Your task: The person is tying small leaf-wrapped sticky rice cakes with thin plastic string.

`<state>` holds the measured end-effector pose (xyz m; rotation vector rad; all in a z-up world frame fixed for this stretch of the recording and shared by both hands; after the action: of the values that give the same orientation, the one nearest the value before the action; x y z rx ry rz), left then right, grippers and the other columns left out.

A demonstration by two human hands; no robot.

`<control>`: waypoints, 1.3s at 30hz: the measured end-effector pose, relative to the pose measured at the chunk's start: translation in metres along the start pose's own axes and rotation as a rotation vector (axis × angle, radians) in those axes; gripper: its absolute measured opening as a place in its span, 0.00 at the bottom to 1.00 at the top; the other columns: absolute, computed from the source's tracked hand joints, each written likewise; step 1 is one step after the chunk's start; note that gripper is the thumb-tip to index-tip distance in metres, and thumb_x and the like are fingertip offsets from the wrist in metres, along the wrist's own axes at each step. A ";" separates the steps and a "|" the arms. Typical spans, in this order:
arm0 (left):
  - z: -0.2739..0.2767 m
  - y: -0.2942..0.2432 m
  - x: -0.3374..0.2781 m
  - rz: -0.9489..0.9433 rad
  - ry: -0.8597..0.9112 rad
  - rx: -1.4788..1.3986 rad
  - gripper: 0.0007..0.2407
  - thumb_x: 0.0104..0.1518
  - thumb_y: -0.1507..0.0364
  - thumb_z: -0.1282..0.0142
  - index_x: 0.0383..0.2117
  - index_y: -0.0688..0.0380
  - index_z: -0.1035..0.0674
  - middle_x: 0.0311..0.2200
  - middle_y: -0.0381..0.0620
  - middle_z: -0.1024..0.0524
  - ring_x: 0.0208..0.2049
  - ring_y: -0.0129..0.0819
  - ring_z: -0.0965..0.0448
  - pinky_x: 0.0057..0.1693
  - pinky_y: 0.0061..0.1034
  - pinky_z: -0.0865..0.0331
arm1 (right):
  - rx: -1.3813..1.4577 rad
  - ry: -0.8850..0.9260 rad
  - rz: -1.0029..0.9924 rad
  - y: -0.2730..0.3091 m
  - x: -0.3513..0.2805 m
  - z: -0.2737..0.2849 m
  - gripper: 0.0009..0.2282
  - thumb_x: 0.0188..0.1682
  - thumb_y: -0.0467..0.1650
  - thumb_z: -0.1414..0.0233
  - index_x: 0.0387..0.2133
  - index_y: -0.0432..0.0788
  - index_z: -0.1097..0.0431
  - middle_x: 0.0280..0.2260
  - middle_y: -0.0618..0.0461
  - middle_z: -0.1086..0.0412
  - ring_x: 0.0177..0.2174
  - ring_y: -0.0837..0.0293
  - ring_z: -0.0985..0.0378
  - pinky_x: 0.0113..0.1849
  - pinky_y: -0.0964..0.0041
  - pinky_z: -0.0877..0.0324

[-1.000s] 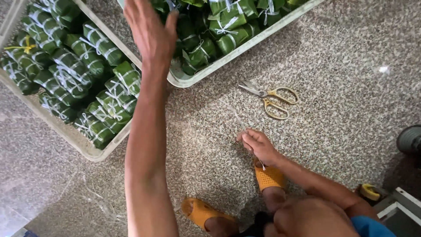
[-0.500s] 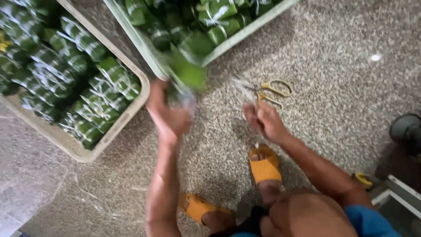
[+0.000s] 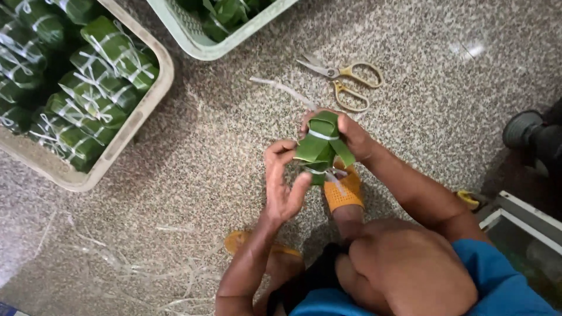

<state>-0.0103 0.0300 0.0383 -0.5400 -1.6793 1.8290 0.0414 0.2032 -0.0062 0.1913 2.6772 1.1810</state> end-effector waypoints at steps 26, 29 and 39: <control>-0.015 -0.031 0.014 -0.064 0.080 -0.164 0.10 0.58 0.70 0.39 0.45 0.47 0.22 0.63 0.56 0.45 0.68 0.53 0.48 0.71 0.59 0.46 | 0.675 -0.113 -0.265 0.008 -0.025 -0.042 0.24 0.49 0.42 0.50 0.45 0.29 0.35 0.37 0.29 0.28 0.33 0.43 0.20 0.38 0.53 0.22; -0.017 -0.029 0.015 -0.103 0.110 -0.131 0.11 0.58 0.67 0.38 0.45 0.45 0.21 0.63 0.56 0.44 0.69 0.52 0.48 0.72 0.58 0.50 | 0.677 -0.045 -0.262 0.004 -0.027 -0.033 0.28 0.47 0.44 0.48 0.47 0.29 0.39 0.36 0.29 0.30 0.32 0.44 0.21 0.36 0.54 0.22; -0.022 -0.034 0.000 -0.137 -0.055 0.096 0.08 0.58 0.64 0.39 0.37 0.48 0.25 0.56 0.52 0.35 0.62 0.47 0.39 0.69 0.53 0.44 | 0.676 0.218 -0.294 -0.016 -0.031 -0.001 0.41 0.38 0.49 0.39 0.54 0.30 0.50 0.33 0.30 0.36 0.29 0.47 0.26 0.28 0.58 0.21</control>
<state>0.0092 0.0479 0.0692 -0.3287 -1.6123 1.8283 0.0711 0.1856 -0.0132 -0.2405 3.0536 0.1960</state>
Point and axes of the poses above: each hand's wrist, its own x-axis towards the middle knuckle, its own z-axis out of the back of the hand, y = z × x, the point moved 2 cm from there along x, towards the middle knuckle
